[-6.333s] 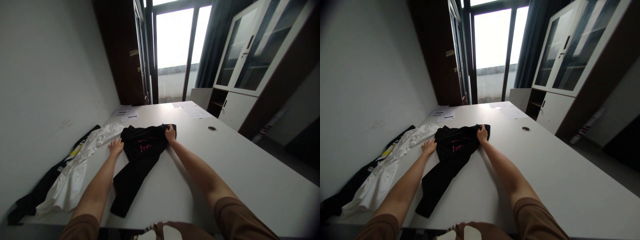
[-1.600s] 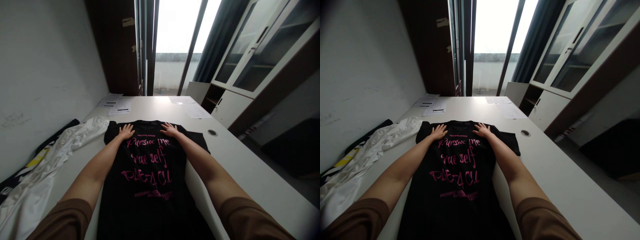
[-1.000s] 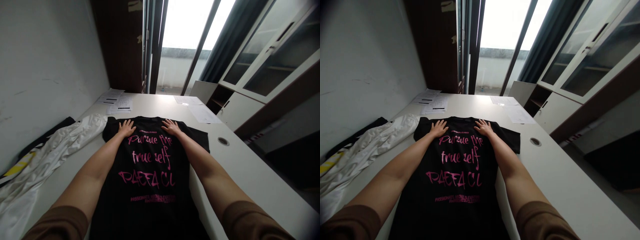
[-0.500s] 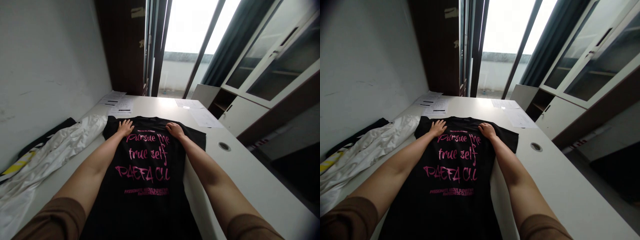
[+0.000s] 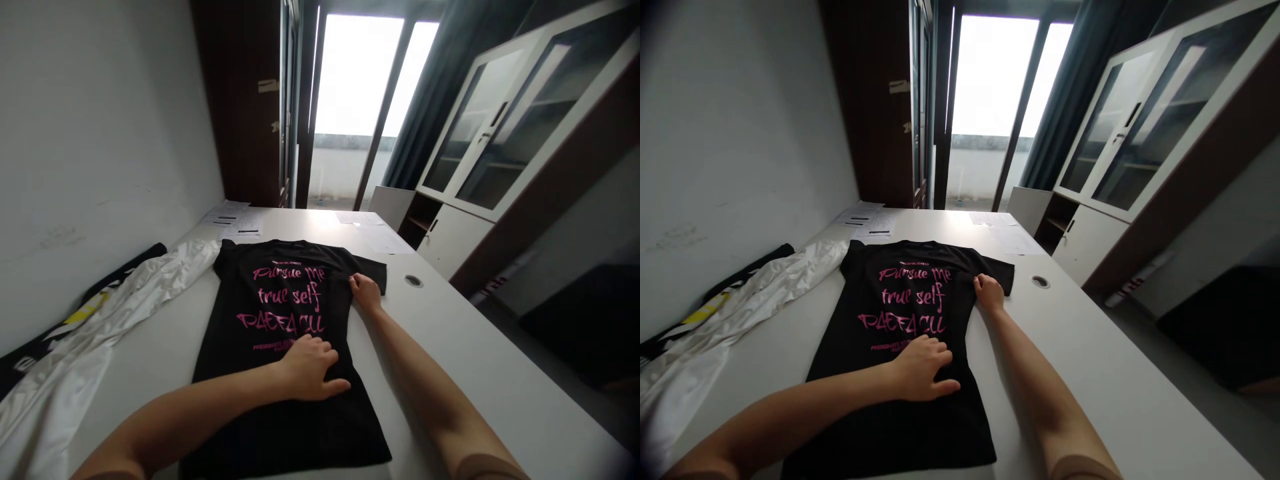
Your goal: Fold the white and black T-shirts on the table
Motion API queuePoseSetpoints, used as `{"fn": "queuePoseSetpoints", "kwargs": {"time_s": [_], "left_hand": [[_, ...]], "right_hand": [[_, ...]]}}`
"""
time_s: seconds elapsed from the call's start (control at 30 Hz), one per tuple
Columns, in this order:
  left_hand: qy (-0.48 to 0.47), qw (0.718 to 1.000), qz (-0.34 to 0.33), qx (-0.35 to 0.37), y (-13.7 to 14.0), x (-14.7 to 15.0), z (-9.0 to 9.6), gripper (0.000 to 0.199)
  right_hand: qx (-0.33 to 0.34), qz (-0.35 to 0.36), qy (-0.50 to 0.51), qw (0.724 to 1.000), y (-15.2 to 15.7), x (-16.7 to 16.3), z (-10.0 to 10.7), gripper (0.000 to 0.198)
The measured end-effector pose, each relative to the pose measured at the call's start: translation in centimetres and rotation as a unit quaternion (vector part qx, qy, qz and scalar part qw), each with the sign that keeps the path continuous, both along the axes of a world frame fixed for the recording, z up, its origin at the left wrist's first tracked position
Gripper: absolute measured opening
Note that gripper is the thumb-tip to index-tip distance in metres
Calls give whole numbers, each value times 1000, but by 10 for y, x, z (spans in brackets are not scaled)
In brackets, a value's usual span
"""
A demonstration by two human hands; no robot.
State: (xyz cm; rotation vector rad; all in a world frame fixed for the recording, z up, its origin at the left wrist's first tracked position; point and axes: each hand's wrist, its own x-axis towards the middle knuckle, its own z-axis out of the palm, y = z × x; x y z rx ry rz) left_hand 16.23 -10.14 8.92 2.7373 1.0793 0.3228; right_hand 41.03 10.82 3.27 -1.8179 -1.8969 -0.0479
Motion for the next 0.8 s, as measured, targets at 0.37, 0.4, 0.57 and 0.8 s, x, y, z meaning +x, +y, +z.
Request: {"fn": "queuePoseSetpoints", "kwargs": {"time_s": [0.37, 0.4, 0.57, 0.8], "left_hand": [[-70, 991, 44, -107, -45, 4, 3, 28], [-103, 986, 47, -119, -46, 3, 3, 30], [-220, 957, 26, -189, -51, 3, 7, 41], [-269, 937, -93, -205, -56, 4, 12, 31]], "right_hand": [[-2, -15, 48, 999, 0, 1, -4, 37], [5, -9, 62, 998, 3, 4, -7, 39], [18, -7, 114, 993, 13, 11, -20, 48], [15, -34, 129, 991, 15, 14, -25, 49]]}}
